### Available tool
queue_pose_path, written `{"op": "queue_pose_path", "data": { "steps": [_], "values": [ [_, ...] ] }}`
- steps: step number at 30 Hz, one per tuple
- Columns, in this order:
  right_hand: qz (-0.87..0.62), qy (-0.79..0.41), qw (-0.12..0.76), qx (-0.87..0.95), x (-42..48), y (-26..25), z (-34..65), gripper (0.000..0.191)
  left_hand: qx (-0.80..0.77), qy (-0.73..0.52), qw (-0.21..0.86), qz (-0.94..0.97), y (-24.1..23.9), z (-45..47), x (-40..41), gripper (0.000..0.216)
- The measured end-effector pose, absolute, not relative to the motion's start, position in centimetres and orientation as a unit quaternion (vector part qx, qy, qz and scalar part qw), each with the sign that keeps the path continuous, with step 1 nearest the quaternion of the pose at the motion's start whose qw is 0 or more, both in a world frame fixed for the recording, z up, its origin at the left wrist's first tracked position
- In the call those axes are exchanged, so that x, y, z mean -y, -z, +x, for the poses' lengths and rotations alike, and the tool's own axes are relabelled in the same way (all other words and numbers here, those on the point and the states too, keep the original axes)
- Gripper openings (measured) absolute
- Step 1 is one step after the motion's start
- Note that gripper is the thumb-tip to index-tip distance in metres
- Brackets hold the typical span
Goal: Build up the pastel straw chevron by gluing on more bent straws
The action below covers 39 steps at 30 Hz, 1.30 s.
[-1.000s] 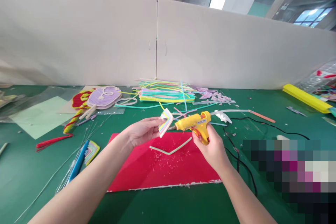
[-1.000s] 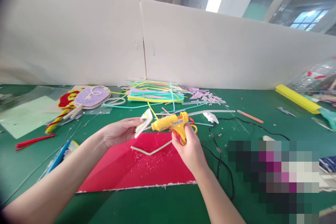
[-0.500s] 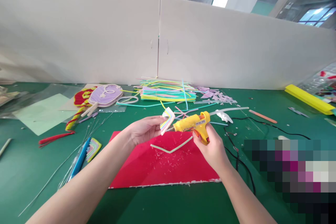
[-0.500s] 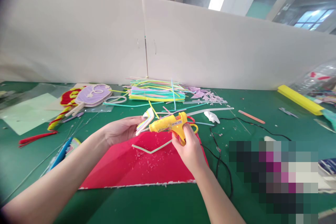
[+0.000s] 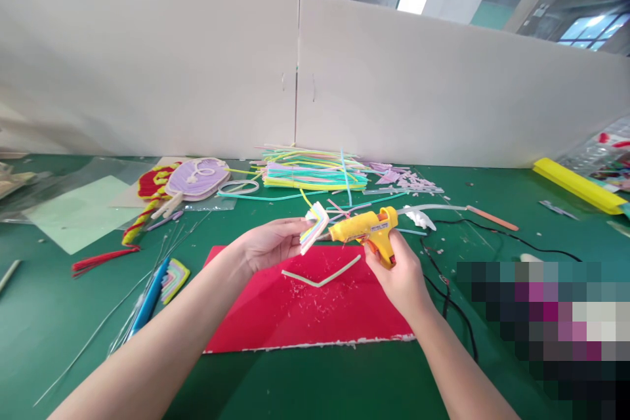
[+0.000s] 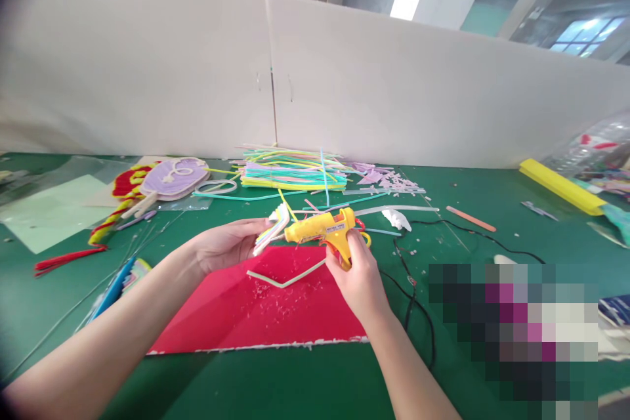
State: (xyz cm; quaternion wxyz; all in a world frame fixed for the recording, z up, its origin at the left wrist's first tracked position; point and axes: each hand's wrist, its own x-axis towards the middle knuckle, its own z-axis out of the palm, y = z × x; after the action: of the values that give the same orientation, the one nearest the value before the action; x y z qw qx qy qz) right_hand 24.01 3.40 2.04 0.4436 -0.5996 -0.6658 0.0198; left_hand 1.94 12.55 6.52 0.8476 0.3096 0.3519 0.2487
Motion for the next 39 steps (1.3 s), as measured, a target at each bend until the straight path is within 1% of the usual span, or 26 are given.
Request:
{"op": "queue_pose_path", "data": {
  "steps": [8, 19, 30, 39],
  "values": [
    [-0.605, -0.006, 0.449, 0.658, -3.53, -1.76, 24.40, 0.012, -0.351, -0.247, 0.843, 0.324, -6.12, 1.83, -12.69, 0.019],
    [-0.623, 0.016, 0.454, 0.637, -3.64, -1.94, 24.74, 0.018, -0.353, -0.242, 0.842, 0.328, -6.48, 1.91, -12.52, 0.009],
    [-0.629, 0.028, 0.461, 0.625, -3.67, -2.24, 25.01, 0.011, -0.352, -0.232, 0.844, 0.332, -6.52, 1.87, -12.41, 0.011],
    [-0.633, 0.026, 0.461, 0.621, -3.69, -2.24, 24.97, 0.012, -0.332, -0.221, 0.852, 0.339, -6.25, 1.79, -12.40, 0.009]
  ]
}}
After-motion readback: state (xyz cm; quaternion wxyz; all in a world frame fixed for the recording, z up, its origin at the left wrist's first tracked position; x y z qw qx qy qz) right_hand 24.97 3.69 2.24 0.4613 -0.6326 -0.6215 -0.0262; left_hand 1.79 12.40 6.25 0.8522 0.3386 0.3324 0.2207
